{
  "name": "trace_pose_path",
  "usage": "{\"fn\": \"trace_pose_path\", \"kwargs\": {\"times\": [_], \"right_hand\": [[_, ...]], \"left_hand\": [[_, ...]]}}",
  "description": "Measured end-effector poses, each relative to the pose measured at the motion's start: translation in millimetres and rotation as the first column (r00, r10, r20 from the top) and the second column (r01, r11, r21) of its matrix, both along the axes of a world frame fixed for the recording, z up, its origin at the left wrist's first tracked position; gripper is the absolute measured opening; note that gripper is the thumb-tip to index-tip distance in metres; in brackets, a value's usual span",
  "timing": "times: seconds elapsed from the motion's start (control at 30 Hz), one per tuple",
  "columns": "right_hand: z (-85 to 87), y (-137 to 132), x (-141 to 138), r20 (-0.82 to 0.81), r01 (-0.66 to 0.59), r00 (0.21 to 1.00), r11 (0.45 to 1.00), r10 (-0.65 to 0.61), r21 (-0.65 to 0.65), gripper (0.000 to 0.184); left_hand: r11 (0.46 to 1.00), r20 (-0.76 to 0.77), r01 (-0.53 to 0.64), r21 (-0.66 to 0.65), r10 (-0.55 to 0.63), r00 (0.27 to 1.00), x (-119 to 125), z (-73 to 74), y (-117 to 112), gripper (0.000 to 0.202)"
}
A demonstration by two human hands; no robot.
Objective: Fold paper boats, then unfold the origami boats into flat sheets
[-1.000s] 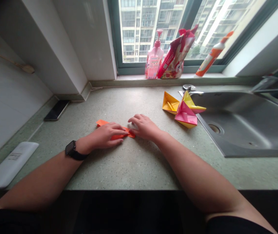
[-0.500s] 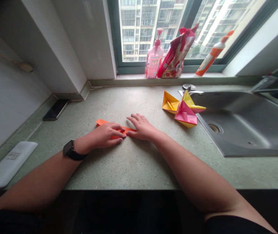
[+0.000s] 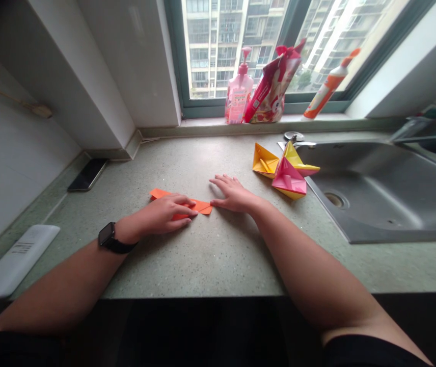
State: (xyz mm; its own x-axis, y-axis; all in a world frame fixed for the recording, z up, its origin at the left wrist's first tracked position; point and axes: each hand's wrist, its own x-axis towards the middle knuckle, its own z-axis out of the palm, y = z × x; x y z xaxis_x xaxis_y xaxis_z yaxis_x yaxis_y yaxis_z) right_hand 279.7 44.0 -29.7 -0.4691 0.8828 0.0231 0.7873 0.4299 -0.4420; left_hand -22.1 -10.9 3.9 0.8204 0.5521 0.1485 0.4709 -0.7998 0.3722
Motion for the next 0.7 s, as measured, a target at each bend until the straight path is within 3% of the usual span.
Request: {"fn": "trace_pose_path", "kwargs": {"times": [0.13,0.23,0.43,0.53,0.7], "right_hand": [[5.6,-2.6,-4.0,-0.214,-0.026,0.974,0.975,0.074,0.221,0.056],[14.2,-12.2,-14.1,-0.166,-0.109,0.971,0.94,0.17,0.325,0.047],[22.5,-33.0,-32.8,0.136,-0.241,0.969,0.912,0.207,0.331,0.032],[23.5,-34.6,-34.1,0.164,-0.224,0.97,0.929,0.181,0.295,0.035],[24.1,-29.5,-28.7,0.178,-0.148,0.979,0.948,0.1,0.283,0.037]], "left_hand": [[0.999,-0.037,-0.004,0.047,0.005,0.999,1.6,-5.1,-1.1,0.034],[0.996,-0.078,-0.015,0.087,0.022,0.997,4.4,-9.5,-2.1,0.041],[0.994,-0.077,-0.048,0.102,0.056,0.995,7.8,-13.9,-2.5,0.042],[0.994,-0.04,-0.064,0.087,0.067,0.997,5.7,-7.8,-0.8,0.036],[0.978,-0.108,-0.186,0.095,0.195,0.975,-10.1,8.1,9.4,0.029]]}}
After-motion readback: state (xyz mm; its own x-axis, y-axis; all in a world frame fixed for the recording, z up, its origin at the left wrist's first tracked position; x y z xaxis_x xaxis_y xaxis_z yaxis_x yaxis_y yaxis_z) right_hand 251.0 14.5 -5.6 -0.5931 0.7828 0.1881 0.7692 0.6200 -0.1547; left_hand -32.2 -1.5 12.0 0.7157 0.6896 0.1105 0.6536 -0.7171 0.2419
